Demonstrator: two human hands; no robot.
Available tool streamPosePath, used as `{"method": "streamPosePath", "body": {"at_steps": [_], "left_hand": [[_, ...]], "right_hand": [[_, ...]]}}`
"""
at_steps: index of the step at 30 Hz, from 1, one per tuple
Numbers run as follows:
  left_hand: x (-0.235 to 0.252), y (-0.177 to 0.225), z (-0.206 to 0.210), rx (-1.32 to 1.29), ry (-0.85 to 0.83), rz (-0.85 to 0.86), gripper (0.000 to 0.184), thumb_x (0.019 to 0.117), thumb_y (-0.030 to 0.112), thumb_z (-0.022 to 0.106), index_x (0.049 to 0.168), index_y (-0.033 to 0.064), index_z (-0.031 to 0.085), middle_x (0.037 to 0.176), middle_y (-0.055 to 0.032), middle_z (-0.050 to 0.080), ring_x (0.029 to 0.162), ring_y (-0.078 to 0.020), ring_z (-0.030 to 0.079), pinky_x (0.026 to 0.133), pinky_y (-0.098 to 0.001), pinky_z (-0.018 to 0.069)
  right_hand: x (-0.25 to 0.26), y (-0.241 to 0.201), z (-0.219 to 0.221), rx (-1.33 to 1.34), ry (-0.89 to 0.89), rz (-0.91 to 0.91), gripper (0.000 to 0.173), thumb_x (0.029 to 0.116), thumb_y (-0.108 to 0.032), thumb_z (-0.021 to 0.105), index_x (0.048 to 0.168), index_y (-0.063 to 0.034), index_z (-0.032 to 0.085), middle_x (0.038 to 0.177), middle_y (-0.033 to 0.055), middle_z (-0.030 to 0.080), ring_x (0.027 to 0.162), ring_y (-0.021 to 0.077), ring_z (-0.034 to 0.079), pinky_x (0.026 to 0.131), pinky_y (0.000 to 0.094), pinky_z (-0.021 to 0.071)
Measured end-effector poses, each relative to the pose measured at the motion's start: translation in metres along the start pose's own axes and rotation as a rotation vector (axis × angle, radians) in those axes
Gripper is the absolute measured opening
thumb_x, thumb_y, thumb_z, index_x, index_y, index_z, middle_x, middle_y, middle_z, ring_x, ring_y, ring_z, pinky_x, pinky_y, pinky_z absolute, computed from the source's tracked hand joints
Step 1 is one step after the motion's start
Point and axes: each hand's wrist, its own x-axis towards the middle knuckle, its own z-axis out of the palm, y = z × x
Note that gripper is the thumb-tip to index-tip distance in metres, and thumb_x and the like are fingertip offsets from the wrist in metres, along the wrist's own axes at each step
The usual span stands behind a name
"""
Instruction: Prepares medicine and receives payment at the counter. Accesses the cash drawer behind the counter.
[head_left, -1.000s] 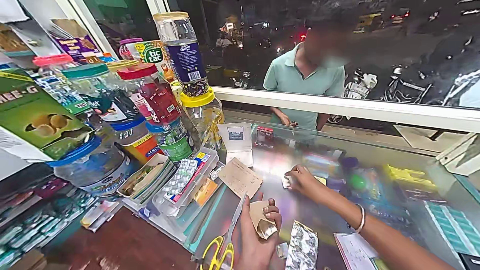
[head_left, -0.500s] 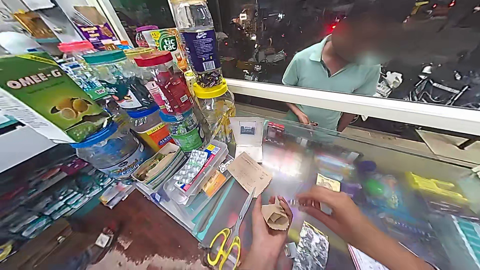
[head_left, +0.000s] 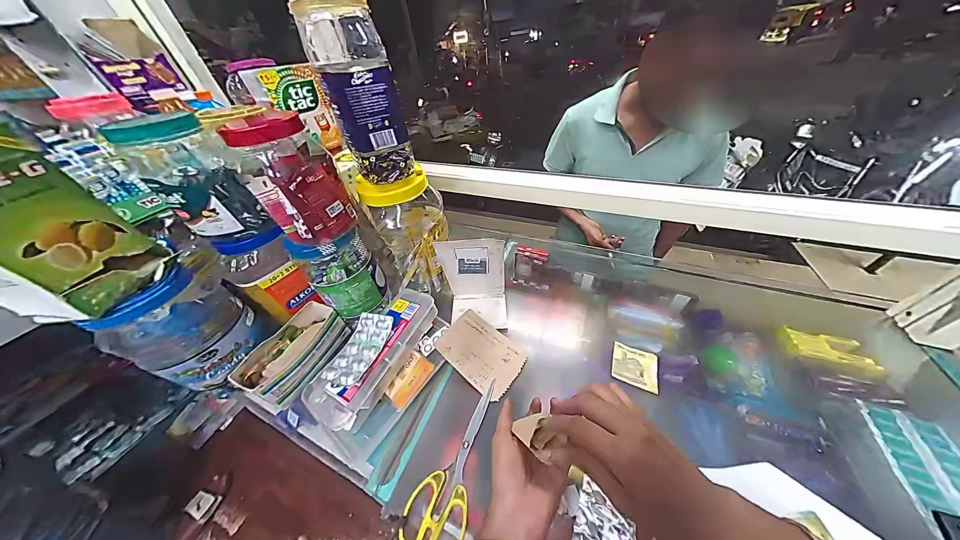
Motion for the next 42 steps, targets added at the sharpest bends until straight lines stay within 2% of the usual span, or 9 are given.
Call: {"method": "streamPosePath", "body": {"at_steps": [2, 7, 11, 14, 20, 26, 31, 36, 42], "left_hand": [[-0.003, 0.001, -0.001, 0.075, -0.057, -0.016, 0.055, 0.1093, 0.050, 0.021, 0.097, 0.0108, 0.058, 0.075, -0.0045, 0.070, 0.068, -0.0166, 0.072, 0.061, -0.0335, 0.0607], [0.016, 0.005, -0.017, 0.316, -0.234, -0.166, 0.071, 0.1062, 0.062, 0.017, 0.140, 0.0053, 0.044, 0.120, -0.0163, 0.070, 0.109, -0.0300, 0.070, 0.089, -0.0448, 0.0572], [0.017, 0.005, -0.039, 0.622, -0.382, 0.024, 0.049, 0.1112, 0.032, 0.024, 0.149, 0.0021, 0.034, 0.135, -0.0133, 0.063, 0.119, -0.0244, 0.066, 0.098, -0.0398, 0.0543], [0.010, 0.009, -0.056, 0.989, -0.553, 0.218, 0.048, 0.1053, 0.017, 0.034, 0.149, -0.0033, 0.040, 0.137, -0.0123, 0.062, 0.120, -0.0209, 0.065, 0.099, -0.0389, 0.0541], [0.004, 0.004, -0.064, 1.274, -0.613, 0.422, 0.036, 0.1019, 0.005, 0.046, 0.133, -0.0105, 0.054, 0.127, -0.0168, 0.066, 0.116, -0.0163, 0.066, 0.098, -0.0339, 0.0544], [0.018, -0.010, -0.050, 1.425, -0.719, 0.607, 0.033, 0.0996, 0.011, 0.057, 0.129, -0.0046, 0.062, 0.127, -0.0170, 0.066, 0.116, -0.0172, 0.066, 0.097, -0.0331, 0.0561], [0.035, -0.025, -0.036, 1.511, -0.759, 0.872, 0.057, 0.0958, 0.025, 0.065, 0.142, -0.0058, 0.052, 0.133, -0.0208, 0.063, 0.119, -0.0217, 0.064, 0.096, -0.0349, 0.0548], [0.014, -0.046, -0.023, 1.150, -0.825, 0.445, 0.052, 0.0929, 0.000, 0.064, 0.141, -0.0069, 0.045, 0.104, -0.0039, 0.073, 0.088, -0.0068, 0.072, 0.079, -0.0244, 0.0605], [0.004, -0.037, -0.040, 1.215, -0.787, 0.348, 0.029, 0.0967, -0.005, 0.056, 0.125, -0.0050, 0.054, 0.102, 0.0001, 0.072, 0.086, -0.0033, 0.071, 0.079, -0.0244, 0.0604]], "right_hand": [[-0.003, 0.006, -0.005, 0.047, -0.118, -0.058, 0.045, 0.0901, -0.043, 0.068, 0.127, -0.0165, 0.069, 0.120, 0.0074, 0.070, 0.107, 0.0268, 0.067, 0.081, 0.0420, 0.0545], [0.006, 0.065, 0.002, 0.206, -0.057, 0.091, 0.013, 0.0962, -0.011, 0.065, 0.096, -0.0059, 0.077, 0.094, 0.0087, 0.076, 0.091, 0.0236, 0.073, 0.084, 0.0406, 0.0578], [0.007, 0.146, 0.025, -0.037, -0.018, 0.226, 0.015, 0.0937, -0.006, 0.061, 0.096, 0.0004, 0.074, 0.098, 0.0180, 0.073, 0.096, 0.0345, 0.071, 0.086, 0.0442, 0.0573], [0.004, 0.154, 0.014, -0.016, -0.498, 0.510, 0.033, 0.1025, -0.019, 0.059, 0.125, 0.0037, 0.068, 0.130, 0.0265, 0.063, 0.126, 0.0450, 0.056, 0.106, 0.0591, 0.0416], [-0.026, 0.156, -0.025, 0.103, -0.732, 0.944, 0.068, 0.0902, -0.019, 0.078, 0.150, -0.0074, 0.048, 0.136, 0.0334, 0.050, 0.128, 0.0541, 0.045, 0.103, 0.0714, 0.0356], [-0.043, 0.148, -0.036, 0.266, -0.740, 0.876, 0.028, 0.0905, -0.015, 0.077, 0.106, 0.0065, 0.068, 0.107, 0.0266, 0.062, 0.105, 0.0407, 0.057, 0.095, 0.0573, 0.0423], [-0.045, 0.092, -0.058, 0.504, -0.384, 0.864, 0.027, 0.0947, -0.015, 0.072, 0.110, 0.0031, 0.058, 0.079, 0.0027, 0.059, 0.069, 0.0054, 0.054, 0.069, 0.0237, 0.0468], [-0.065, 0.029, -0.081, 0.668, -0.100, 0.804, 0.029, 0.0989, -0.024, 0.068, 0.115, -0.0001, 0.061, 0.071, -0.0052, 0.058, 0.062, -0.0030, 0.051, 0.062, 0.0154, 0.0441], [-0.151, 0.009, -0.139, 0.088, -0.224, 1.165, 0.040, 0.0976, -0.036, 0.068, 0.115, 0.0002, 0.071, 0.104, 0.0200, 0.070, 0.099, 0.0358, 0.065, 0.091, 0.0542, 0.0502]]}}
